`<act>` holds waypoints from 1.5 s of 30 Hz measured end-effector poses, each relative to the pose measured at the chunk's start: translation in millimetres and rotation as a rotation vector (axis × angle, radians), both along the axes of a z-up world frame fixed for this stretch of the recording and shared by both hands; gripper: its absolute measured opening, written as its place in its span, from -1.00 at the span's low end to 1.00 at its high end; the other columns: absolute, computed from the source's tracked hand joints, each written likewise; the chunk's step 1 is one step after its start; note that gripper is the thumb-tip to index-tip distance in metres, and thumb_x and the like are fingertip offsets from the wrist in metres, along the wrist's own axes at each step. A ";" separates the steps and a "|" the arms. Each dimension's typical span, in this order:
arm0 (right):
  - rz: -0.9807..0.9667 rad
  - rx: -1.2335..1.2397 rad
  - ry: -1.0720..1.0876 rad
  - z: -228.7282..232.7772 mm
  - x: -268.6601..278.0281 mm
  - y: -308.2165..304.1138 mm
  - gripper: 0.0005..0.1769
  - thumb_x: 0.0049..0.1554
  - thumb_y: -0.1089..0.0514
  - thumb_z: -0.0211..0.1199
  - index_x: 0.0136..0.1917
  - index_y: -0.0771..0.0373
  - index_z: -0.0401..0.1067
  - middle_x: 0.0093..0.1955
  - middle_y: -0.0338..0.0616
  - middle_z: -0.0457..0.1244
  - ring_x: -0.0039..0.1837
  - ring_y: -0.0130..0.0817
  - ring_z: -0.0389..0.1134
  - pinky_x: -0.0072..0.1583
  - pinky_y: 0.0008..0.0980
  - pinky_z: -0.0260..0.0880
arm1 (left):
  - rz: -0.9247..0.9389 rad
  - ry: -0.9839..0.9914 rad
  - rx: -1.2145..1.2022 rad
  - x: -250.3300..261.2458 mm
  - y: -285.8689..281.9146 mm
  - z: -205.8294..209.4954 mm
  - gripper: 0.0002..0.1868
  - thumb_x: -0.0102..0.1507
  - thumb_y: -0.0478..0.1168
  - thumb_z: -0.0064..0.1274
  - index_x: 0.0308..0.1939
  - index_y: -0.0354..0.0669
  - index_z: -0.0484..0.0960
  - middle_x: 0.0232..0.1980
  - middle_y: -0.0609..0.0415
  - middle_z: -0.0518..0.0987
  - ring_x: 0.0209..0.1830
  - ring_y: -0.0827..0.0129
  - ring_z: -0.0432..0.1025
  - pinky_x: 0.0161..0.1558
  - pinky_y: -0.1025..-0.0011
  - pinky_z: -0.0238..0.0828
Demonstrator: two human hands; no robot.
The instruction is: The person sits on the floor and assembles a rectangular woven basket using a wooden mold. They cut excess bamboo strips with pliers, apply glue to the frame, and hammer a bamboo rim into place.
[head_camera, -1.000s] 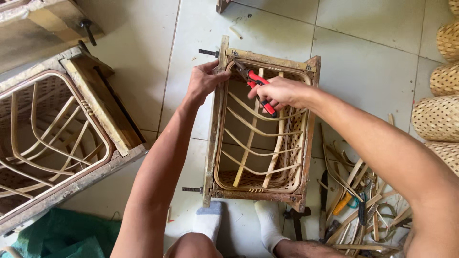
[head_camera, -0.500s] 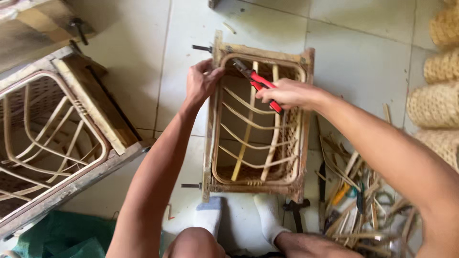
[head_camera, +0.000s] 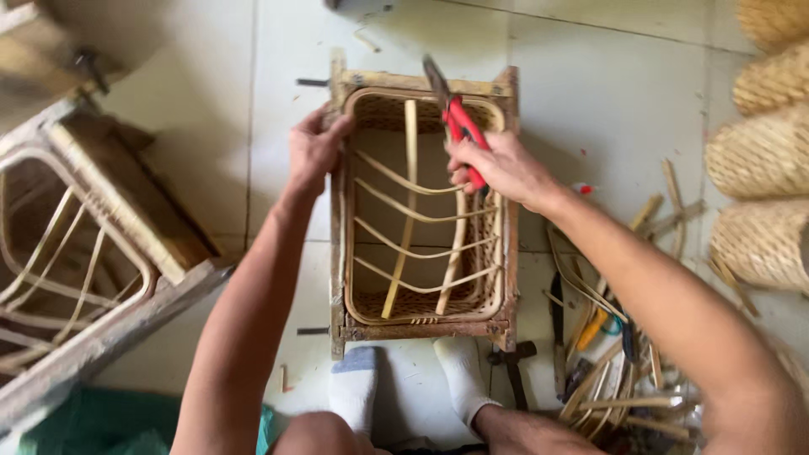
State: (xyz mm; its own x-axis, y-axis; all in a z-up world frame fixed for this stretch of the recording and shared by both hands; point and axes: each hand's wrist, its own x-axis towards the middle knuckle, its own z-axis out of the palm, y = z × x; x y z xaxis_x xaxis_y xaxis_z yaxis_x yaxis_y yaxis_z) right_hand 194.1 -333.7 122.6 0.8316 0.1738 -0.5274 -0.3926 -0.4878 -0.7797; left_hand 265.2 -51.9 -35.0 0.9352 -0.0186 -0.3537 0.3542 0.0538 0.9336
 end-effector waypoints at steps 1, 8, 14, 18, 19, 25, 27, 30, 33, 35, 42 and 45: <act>-0.037 0.068 -0.076 -4.8 4.8 8.6 -0.62 0.29 -0.03 0.14 -0.16 0.32 0.48 -0.32 -0.20 0.32 -0.29 -0.41 0.44 -0.29 -0.37 0.42 | 0.022 -0.083 -0.069 -9.1 1.5 -2.7 -0.50 0.26 -0.19 0.26 0.27 -0.24 0.59 -0.09 0.07 0.72 -0.23 0.53 0.55 -0.24 0.50 0.53; 0.152 -0.149 -0.228 -37.0 37.4 61.4 -0.46 0.33 -0.10 0.04 -0.32 0.33 0.41 -0.53 -0.11 0.17 -0.56 -0.32 0.30 -0.51 -0.36 0.21 | -0.006 0.012 -0.074 -25.6 1.2 15.1 -0.69 0.30 -0.20 0.24 0.05 -0.32 0.69 -0.19 0.08 0.67 -0.31 0.45 0.46 -0.28 0.42 0.44; 0.203 -0.181 -0.324 -34.9 23.7 56.9 -0.53 0.31 -0.04 0.06 -0.33 0.26 0.39 -0.58 -0.21 0.13 -0.64 -0.48 0.16 -0.60 -0.37 0.00 | -0.186 0.102 0.099 -58.4 33.6 31.3 -0.51 0.33 0.08 0.06 0.18 -0.19 0.67 0.05 0.01 0.69 0.04 0.38 0.50 0.11 0.26 0.43; 0.376 -0.156 -0.404 -32.3 7.2 55.3 -0.52 0.31 -0.03 0.10 -0.34 0.29 0.37 -0.55 -0.31 0.11 -0.62 -0.54 0.01 -0.56 -0.46 0.03 | -0.259 0.282 -0.103 -158.7 73.8 39.8 -0.31 0.28 0.18 0.02 0.32 -0.23 0.52 0.34 -0.03 0.55 0.35 0.31 0.41 0.34 0.23 0.32; 0.423 -0.252 -0.271 -32.1 6.8 56.6 -0.50 0.30 -0.06 0.10 -0.36 0.29 0.38 -0.58 -0.29 0.08 -0.63 -0.50 -0.03 -0.56 -0.44 -0.01 | -0.272 0.288 -0.065 -188.3 79.1 44.7 -0.31 0.28 0.16 0.03 0.36 -0.21 0.46 0.34 -0.01 0.54 0.34 0.30 0.42 0.35 0.25 0.32; 0.462 -0.399 -0.100 -22.4 -5.7 62.4 -0.43 0.31 -0.13 0.13 -0.36 0.33 0.43 -0.56 -0.20 0.09 -0.58 -0.42 -0.06 -0.51 -0.35 0.01 | -0.009 -0.447 0.492 -300.3 56.1 78.3 -0.55 0.33 -0.08 0.17 0.21 -0.29 0.60 0.30 -0.13 0.58 0.41 0.10 0.43 0.39 0.16 0.35; 0.389 -0.306 -0.168 -12.2 -16.4 52.6 -0.50 0.30 -0.09 0.14 -0.30 0.33 0.45 -0.47 -0.20 0.16 -0.52 -0.43 0.08 -0.46 -0.38 0.14 | -0.258 -0.765 0.660 -290.4 50.7 86.3 -0.55 0.27 -0.08 0.25 0.17 -0.21 0.60 0.20 -0.03 0.61 0.34 0.12 0.44 0.43 0.07 0.22; 0.117 -0.092 -0.469 -1.8 -60.7 16.6 -0.68 0.29 0.02 0.19 -0.11 0.35 0.47 -0.29 -0.23 0.28 -0.34 -0.48 0.39 -0.34 -0.46 0.39 | -0.539 -0.898 0.768 -287.3 38.9 93.5 -0.37 0.15 -0.07 0.30 0.23 -0.27 0.53 0.09 -0.06 0.63 0.23 0.05 0.45 0.41 -0.01 0.10; -0.150 -0.153 -0.663 5.3 -105.1 -31.2 -0.71 0.32 0.09 0.20 0.06 0.42 0.47 -0.21 -0.12 0.29 -0.22 -0.38 0.45 -0.23 -0.41 0.41 | -0.639 -0.879 0.799 -275.4 26.9 92.1 -0.28 0.13 -0.06 0.33 0.28 -0.31 0.45 -0.07 -0.02 0.61 0.07 0.07 0.44 0.40 -0.02 0.10; -0.271 -0.346 -0.658 4.5 -138.5 -65.5 -0.73 0.33 0.10 0.21 0.02 0.40 0.49 -0.26 -0.12 0.31 -0.26 -0.38 0.44 -0.24 -0.39 0.36 | -0.673 -0.863 0.817 -274.3 23.7 90.2 -0.27 0.13 -0.05 0.34 0.28 -0.29 0.44 -0.18 0.03 0.59 -0.02 0.12 0.45 0.41 -0.02 0.11; -0.439 -0.144 -0.594 -37.6 -189.1 -113.8 -0.74 0.36 0.05 0.14 0.05 0.31 0.44 -0.27 -0.23 0.35 -0.27 -0.50 0.41 -0.29 -0.52 0.37 | -0.647 -0.893 0.896 -278.0 20.2 81.7 -0.24 0.09 -0.01 0.35 0.28 -0.26 0.44 -0.20 0.05 0.63 -0.09 0.22 0.49 0.42 -0.05 0.07; -0.345 -0.126 -0.504 -49.5 -172.8 -110.7 -0.70 0.35 0.02 0.16 0.05 0.32 0.45 -0.30 -0.18 0.33 -0.33 -0.46 0.36 -0.33 -0.50 0.33 | -0.635 -0.909 0.898 -278.5 17.8 83.2 -0.21 0.09 -0.01 0.36 0.30 -0.25 0.43 -0.16 0.05 0.64 -0.10 0.24 0.49 0.42 -0.04 0.07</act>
State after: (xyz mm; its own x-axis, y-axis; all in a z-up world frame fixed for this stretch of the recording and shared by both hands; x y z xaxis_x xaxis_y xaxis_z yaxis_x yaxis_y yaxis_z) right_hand 21.3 -444.4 73.1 0.9809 -0.1868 -0.0548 -0.1427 -0.4986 -0.8550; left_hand -13.4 -34.1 48.1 0.7575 -0.6077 0.2385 -0.6364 -0.6060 0.4772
